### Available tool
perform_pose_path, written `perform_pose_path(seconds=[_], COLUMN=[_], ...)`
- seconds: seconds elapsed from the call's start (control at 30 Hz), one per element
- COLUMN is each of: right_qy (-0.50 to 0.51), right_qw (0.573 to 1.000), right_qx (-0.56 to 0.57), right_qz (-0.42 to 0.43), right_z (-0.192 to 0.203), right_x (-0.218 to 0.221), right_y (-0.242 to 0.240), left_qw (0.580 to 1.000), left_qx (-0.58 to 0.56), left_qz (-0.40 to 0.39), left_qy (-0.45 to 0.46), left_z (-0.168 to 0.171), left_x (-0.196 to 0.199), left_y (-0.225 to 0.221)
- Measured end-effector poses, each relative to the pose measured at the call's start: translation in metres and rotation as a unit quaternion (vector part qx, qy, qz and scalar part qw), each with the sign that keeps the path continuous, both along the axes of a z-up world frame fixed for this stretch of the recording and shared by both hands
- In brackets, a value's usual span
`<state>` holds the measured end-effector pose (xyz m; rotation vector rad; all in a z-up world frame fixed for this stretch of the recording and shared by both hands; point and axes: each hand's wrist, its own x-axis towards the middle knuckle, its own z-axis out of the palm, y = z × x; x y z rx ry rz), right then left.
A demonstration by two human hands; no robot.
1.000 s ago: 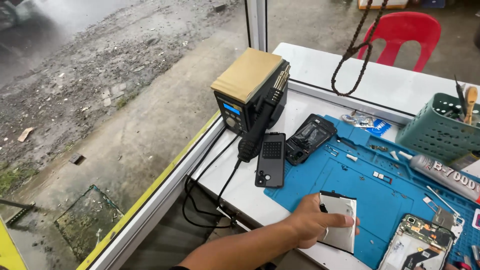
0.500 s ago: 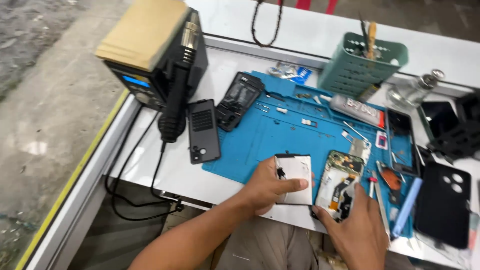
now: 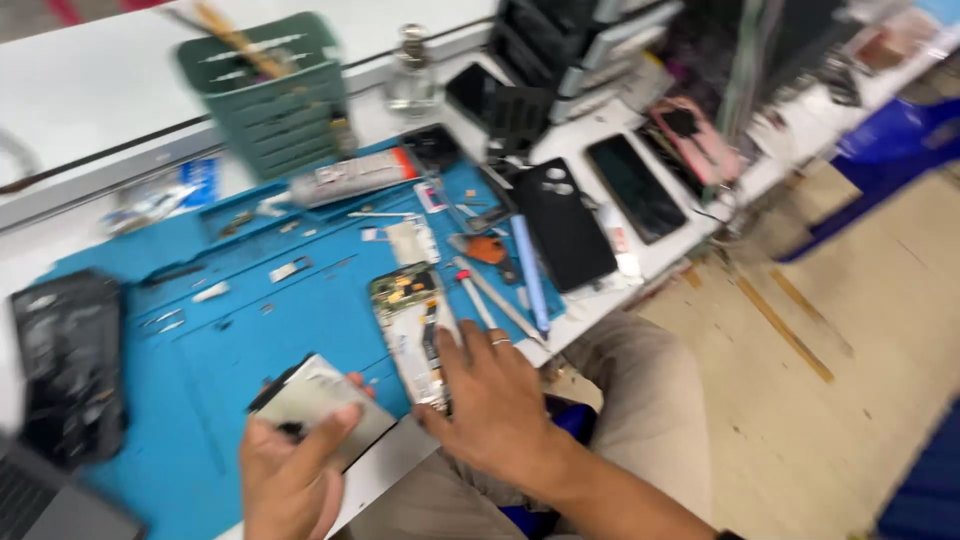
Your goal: Repair a mobile phone by connecting internal components and using a screwdriver.
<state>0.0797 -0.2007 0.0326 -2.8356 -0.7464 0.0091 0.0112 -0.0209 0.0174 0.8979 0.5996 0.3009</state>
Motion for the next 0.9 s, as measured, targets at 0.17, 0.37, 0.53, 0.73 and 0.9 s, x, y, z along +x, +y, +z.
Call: perform_pose_path(seconds=[0.17, 0.37, 0.53, 0.73, 0.9], right_qy=[0.103, 0.272, 0.178, 0.122, 0.223], right_qw=[0.957, 0.892, 0.909, 0.895, 0.870], right_qx=[0.248, 0.343, 0.358, 0.411, 0.422], right_qz=[0.111, 0.110, 0.119, 0.126, 0.125], right_z=[0.044, 0.043, 0.033, 0.030, 0.044], right_x=[-0.002, -0.003, -0.001, -0.002, -0.004], right_y=[-0.001, 0.010, 0.019, 0.016, 0.011], left_qw=[0.993, 0.988, 0.967, 0.967, 0.968], left_qx=[0.047, 0.105, 0.052, 0.066, 0.145], left_qz=[0.074, 0.080, -0.114, -0.123, -0.109], left_qy=[0.078, 0.075, 0.222, 0.214, 0.173], left_z=[0.020, -0.014, -0.017, -0.050, -0.035], left_x=[0.015, 0.008, 0.004, 0.012, 0.013], left_y=[-0.018, -0.016, 0.018, 0.024, 0.036])
